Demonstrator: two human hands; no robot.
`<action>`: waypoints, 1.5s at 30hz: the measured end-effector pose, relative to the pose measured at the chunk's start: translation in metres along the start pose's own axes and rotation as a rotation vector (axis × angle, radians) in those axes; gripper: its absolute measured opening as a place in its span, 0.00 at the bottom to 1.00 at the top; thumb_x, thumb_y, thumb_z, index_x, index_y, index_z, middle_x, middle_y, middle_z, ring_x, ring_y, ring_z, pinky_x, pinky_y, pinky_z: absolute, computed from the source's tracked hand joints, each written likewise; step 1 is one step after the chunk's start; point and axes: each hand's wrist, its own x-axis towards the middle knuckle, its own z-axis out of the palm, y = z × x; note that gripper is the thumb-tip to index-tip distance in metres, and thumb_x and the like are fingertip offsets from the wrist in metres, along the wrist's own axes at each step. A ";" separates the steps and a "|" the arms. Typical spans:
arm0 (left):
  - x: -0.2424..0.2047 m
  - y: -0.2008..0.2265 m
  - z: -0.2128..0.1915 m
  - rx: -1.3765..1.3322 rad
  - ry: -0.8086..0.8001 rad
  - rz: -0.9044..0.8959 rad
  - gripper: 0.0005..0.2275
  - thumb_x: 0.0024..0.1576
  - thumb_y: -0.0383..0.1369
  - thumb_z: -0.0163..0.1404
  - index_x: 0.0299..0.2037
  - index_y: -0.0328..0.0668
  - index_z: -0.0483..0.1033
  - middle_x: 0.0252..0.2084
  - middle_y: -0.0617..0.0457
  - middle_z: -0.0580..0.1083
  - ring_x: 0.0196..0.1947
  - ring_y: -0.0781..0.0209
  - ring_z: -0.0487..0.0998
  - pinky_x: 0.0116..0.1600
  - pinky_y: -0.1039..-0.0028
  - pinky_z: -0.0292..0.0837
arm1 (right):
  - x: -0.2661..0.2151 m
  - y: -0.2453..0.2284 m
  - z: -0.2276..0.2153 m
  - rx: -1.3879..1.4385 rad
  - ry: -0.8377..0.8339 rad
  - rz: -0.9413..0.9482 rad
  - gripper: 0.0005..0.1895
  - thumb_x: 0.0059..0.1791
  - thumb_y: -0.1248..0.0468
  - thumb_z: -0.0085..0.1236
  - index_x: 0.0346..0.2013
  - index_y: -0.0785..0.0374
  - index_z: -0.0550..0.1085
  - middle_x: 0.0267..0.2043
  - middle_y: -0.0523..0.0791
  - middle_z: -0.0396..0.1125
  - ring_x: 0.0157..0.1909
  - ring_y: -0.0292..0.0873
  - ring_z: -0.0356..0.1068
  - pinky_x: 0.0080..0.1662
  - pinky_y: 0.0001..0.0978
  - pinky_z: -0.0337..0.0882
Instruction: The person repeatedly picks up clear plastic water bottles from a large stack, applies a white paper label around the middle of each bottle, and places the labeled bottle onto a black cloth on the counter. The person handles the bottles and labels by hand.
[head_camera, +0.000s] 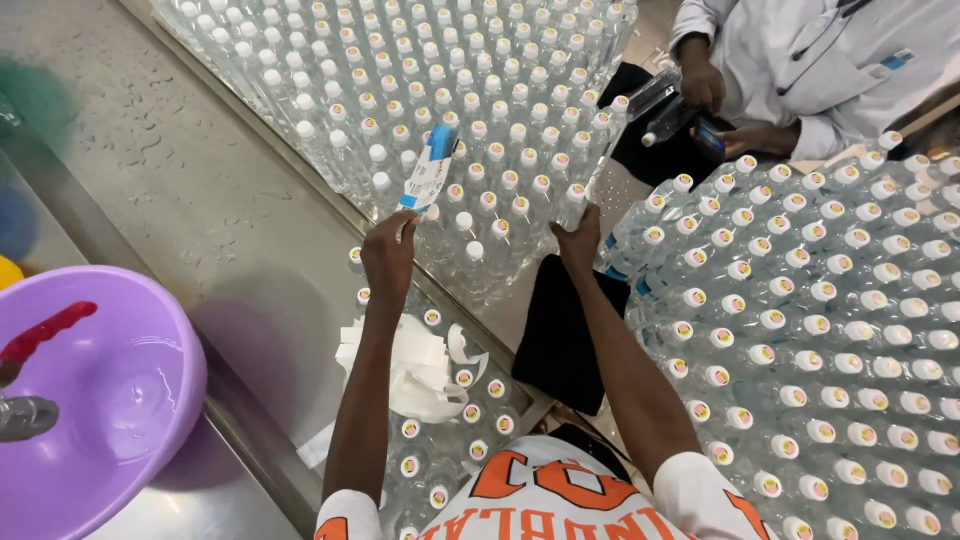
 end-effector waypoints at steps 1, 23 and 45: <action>0.002 0.007 -0.006 -0.094 0.024 -0.086 0.05 0.66 0.35 0.62 0.48 0.50 0.88 0.45 0.52 0.86 0.48 0.53 0.87 0.55 0.63 0.81 | -0.007 0.003 0.001 0.033 0.091 0.027 0.35 0.47 0.66 0.74 0.65 0.59 0.65 0.59 0.52 0.67 0.65 0.53 0.68 0.68 0.54 0.65; -0.105 0.196 -0.080 -1.239 -0.122 -0.938 0.09 0.62 0.22 0.57 0.51 0.34 0.74 0.45 0.43 0.76 0.46 0.60 0.80 0.56 0.61 0.87 | -0.187 0.001 -0.115 -0.832 -0.396 0.273 0.51 0.61 0.32 0.44 0.77 0.78 0.55 0.68 0.70 0.60 0.58 0.72 0.74 0.46 0.68 0.80; -0.135 0.193 -0.065 -1.320 -0.162 -0.904 0.07 0.64 0.23 0.55 0.50 0.33 0.73 0.44 0.46 0.75 0.45 0.60 0.79 0.58 0.58 0.84 | -0.202 -0.031 -0.101 -0.625 -0.331 0.337 0.43 0.61 0.38 0.47 0.82 0.60 0.52 0.62 0.58 0.65 0.60 0.63 0.74 0.57 0.59 0.76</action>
